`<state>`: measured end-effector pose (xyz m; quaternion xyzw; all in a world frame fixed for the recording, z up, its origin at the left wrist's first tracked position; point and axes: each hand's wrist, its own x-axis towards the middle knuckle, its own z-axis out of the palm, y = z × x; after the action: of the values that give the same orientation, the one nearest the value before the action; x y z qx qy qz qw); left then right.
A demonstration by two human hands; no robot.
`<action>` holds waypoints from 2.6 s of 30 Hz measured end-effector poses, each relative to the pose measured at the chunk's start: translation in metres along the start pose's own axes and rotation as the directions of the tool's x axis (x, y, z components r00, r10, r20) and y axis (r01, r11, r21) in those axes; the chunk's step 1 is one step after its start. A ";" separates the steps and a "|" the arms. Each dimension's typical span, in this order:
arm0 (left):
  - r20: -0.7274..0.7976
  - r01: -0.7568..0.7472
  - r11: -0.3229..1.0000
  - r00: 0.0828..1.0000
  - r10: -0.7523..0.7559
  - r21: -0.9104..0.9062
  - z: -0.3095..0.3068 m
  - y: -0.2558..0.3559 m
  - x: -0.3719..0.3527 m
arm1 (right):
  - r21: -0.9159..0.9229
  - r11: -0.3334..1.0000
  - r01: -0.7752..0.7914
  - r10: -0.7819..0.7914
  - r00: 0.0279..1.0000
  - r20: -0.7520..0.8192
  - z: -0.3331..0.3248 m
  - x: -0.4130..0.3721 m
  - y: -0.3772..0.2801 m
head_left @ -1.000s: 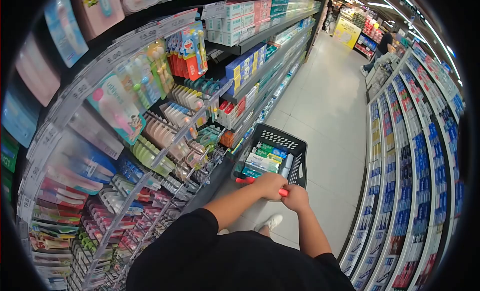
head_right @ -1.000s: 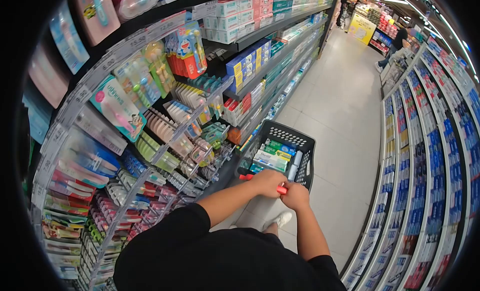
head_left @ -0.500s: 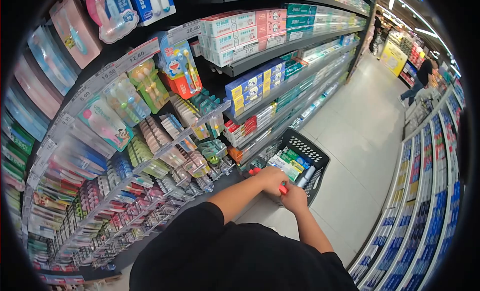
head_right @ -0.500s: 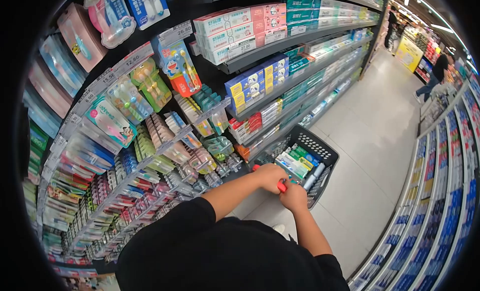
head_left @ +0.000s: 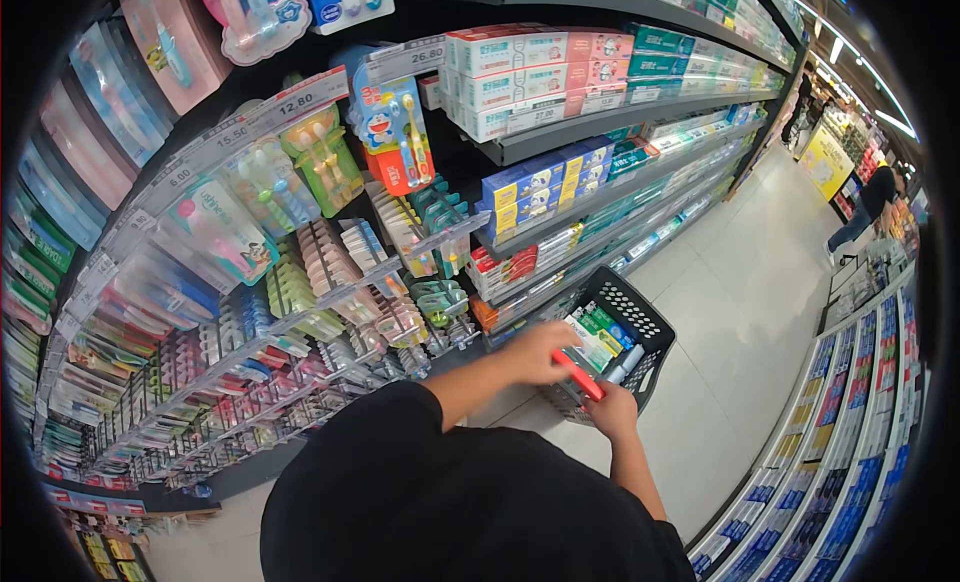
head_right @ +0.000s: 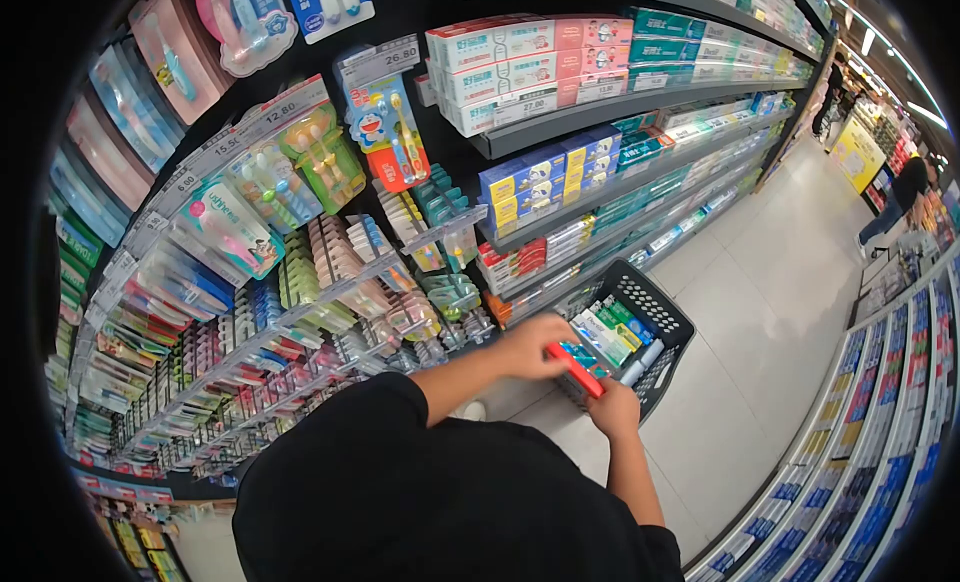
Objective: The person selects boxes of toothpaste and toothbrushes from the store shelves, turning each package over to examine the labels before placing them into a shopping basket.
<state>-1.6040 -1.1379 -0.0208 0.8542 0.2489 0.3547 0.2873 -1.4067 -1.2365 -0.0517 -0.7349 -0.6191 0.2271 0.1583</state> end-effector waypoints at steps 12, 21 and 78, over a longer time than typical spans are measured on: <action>-0.946 0.367 0.929 0.313 -0.085 0.038 -0.247 -0.068 0.031 | -0.011 1.000 -0.016 0.016 0.999 -0.042 -0.001 -0.001 -0.012; -0.850 0.356 0.914 0.404 -0.338 -0.194 -0.239 -0.066 0.045 | 0.034 0.998 -0.051 0.052 0.998 -0.041 -0.004 -0.001 -0.015; 0.274 0.274 -0.083 0.792 -0.546 -0.958 -0.043 0.054 -0.016 | 0.018 0.999 0.028 -0.026 0.994 -0.106 -0.005 -0.006 -0.011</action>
<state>-1.6339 -1.1730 0.0332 0.2674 0.2199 0.4029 0.8472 -1.4143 -1.2400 -0.0409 -0.7359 -0.6175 0.1917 0.2012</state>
